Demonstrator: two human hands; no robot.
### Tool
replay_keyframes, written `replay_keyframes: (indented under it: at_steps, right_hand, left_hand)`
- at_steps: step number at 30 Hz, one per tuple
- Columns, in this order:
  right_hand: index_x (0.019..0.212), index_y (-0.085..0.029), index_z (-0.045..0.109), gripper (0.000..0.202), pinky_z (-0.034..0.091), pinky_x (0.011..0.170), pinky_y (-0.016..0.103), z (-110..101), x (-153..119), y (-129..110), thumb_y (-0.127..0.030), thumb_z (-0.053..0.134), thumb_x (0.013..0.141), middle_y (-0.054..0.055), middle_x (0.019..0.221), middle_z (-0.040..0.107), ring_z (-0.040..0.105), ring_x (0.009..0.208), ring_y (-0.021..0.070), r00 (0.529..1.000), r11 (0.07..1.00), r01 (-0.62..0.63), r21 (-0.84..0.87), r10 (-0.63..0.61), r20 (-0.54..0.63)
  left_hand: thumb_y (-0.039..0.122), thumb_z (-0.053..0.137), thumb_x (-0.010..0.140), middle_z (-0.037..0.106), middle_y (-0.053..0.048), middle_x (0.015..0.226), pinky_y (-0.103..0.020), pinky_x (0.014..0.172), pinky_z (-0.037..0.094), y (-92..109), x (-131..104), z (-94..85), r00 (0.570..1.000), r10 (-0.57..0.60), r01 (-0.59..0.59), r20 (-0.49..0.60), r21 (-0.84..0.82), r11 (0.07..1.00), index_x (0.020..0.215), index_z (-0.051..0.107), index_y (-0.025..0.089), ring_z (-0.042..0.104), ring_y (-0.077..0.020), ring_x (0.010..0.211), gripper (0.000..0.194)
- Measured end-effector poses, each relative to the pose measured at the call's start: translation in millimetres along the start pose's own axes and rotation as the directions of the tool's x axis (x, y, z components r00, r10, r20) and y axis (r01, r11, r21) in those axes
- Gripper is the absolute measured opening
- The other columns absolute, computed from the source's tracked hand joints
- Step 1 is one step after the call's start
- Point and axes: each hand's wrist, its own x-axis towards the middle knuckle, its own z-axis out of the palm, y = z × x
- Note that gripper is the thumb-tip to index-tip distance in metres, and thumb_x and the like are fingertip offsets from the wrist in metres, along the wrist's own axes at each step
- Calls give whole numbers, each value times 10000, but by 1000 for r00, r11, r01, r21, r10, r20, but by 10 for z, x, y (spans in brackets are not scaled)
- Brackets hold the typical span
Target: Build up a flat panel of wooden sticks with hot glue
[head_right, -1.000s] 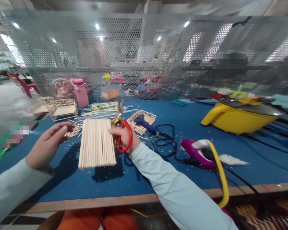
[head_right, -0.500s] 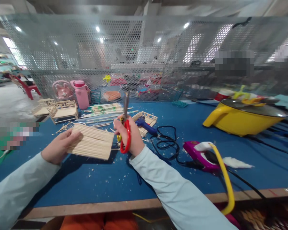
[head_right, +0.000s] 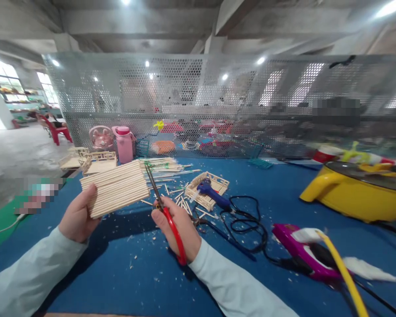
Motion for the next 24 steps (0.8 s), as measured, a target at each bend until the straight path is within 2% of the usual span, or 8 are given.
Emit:
replay_keyframes:
  at_steps: [4, 8, 13, 19, 24]
  right_hand:
    - [845, -199, 512, 320, 385, 491, 239, 31, -18, -41, -515, 469, 817, -7, 693, 486, 430, 540, 110, 999, 995, 25, -101, -23, 23]
    - [877, -205, 519, 322, 353, 487, 244, 29, -17, -73, -517, 480, 805, -31, 609, 440, 396, 514, 117, 997, 987, 75, -143, -76, 1]
    - [825, -184, 555, 335, 372, 525, 253, 15, -8, -122, -512, 493, 794, -11, 607, 481, 441, 542, 133, 981, 933, 163, -319, -188, -49]
    - [843, -144, 608, 383, 396, 525, 237, -18, -6, -122, -511, 513, 788, 10, 602, 553, 494, 531, 133, 938, 829, 224, -513, -326, -117]
    - [827, -140, 618, 393, 380, 491, 219, -49, -5, -112, -517, 507, 794, -5, 562, 545, 469, 490, 111, 935, 811, 217, -543, -332, -123]
  left_hand:
    - [361, 712, 660, 699, -91, 971, -314, 803, 528, 10, -51, 25, 998, 57, -57, 29, 8, 998, 974, 640, 138, 627, -266, 973, 393]
    - [369, 739, 622, 708, -74, 925, -321, 794, 530, 45, -120, 83, 995, 92, -91, -27, 54, 994, 950, 636, 153, 630, -265, 963, 406]
    - [392, 754, 588, 719, -64, 859, -308, 760, 538, 73, -184, 139, 995, 73, -68, -61, 78, 995, 883, 661, 163, 635, -275, 947, 385]
    - [394, 728, 624, 724, -81, 828, -300, 737, 543, 20, -225, 152, 997, 45, -43, -57, 24, 999, 838, 677, 133, 657, -261, 894, 341]
    - [381, 707, 654, 727, -69, 821, -290, 719, 551, 5, -234, 147, 997, 50, -49, -63, 17, 999, 842, 680, 142, 669, -245, 858, 305]
